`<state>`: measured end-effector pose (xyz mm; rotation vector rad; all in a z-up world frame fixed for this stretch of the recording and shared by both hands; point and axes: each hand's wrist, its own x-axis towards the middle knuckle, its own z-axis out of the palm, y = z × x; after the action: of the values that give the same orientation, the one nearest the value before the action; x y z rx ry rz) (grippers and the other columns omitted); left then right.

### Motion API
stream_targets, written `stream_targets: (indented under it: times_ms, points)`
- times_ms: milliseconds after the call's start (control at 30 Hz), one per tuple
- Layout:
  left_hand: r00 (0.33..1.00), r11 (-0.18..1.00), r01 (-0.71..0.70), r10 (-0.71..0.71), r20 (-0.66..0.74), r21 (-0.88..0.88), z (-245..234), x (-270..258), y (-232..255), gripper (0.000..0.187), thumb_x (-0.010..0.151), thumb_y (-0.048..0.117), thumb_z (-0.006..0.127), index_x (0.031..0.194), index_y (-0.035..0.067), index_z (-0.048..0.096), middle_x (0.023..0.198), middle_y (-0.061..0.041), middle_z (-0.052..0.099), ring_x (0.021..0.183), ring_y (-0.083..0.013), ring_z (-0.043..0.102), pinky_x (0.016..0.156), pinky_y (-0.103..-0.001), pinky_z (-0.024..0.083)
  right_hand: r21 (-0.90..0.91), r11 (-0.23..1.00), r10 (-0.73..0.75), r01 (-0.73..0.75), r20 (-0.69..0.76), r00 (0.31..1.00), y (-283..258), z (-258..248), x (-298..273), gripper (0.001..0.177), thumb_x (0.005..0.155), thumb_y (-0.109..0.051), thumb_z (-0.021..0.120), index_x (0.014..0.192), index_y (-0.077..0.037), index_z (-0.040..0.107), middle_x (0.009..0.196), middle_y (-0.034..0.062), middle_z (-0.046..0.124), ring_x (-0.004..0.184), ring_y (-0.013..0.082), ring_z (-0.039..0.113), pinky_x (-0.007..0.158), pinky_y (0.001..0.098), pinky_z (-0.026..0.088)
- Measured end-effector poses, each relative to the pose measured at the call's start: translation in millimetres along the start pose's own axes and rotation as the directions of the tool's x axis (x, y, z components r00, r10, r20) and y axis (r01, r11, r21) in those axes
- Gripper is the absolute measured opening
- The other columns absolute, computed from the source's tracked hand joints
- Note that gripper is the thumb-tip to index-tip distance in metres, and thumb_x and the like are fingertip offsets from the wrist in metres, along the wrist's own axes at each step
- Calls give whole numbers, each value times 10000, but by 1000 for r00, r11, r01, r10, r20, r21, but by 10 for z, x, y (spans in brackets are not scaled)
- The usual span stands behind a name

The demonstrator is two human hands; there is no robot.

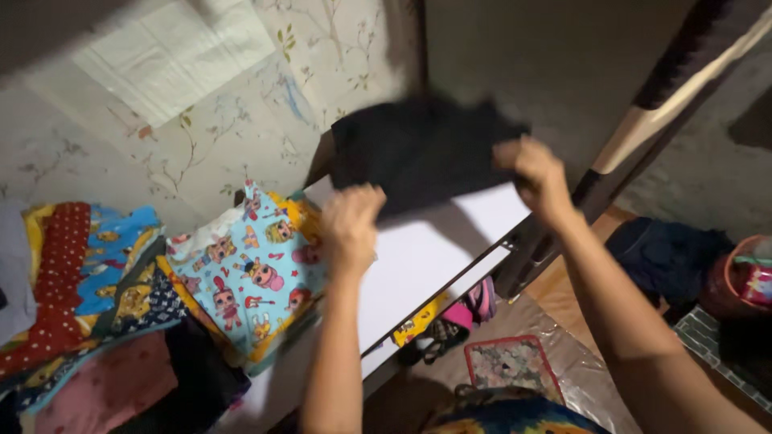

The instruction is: The person removes folded clothes from a red plaid bag and places them on a white table. They handle several items one by one, including patterned and solid-colored garments, and arrange them in a stack.

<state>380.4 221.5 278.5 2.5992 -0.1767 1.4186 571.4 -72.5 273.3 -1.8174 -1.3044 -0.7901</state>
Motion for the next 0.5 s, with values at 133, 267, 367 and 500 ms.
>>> stream_targets:
  times_ms: [133,267,367,500]
  points:
    - [922,969,231,-190,339,-87,365,-1010,263,311,829,-79,628,1076,64,752,1126,-83,742,1122,-277,669,1056,-504,429,41,947,287,-318,336,897,187,397,-1023,408,628,146,628,978,-44,718,1031,131,728,1010,348,702,897,400,561]
    - [869,920,371,-298,394,-123,328,-1432,459,375,765,-44,677,1122,51,742,1152,-108,737,1166,-311,643,1104,-528,369,187,902,291,-389,402,868,295,382,-1507,471,596,143,636,1027,-28,714,1059,133,742,1042,337,710,982,435,520]
    - [877,902,398,-319,360,-169,181,-1430,517,364,780,-41,683,1122,68,744,1114,-104,753,1118,-298,675,1129,-547,365,239,816,400,-526,424,813,241,199,-1640,413,687,131,664,1056,-38,745,1058,107,773,1049,273,723,1059,428,482]
    - [864,838,467,-365,345,-281,-69,-1300,668,307,835,-1,681,1138,37,710,1079,-122,750,1031,-313,717,1054,-505,480,327,583,577,-743,477,663,130,-116,-1627,385,753,95,662,1112,-21,735,1099,83,759,1071,185,687,968,323,518]
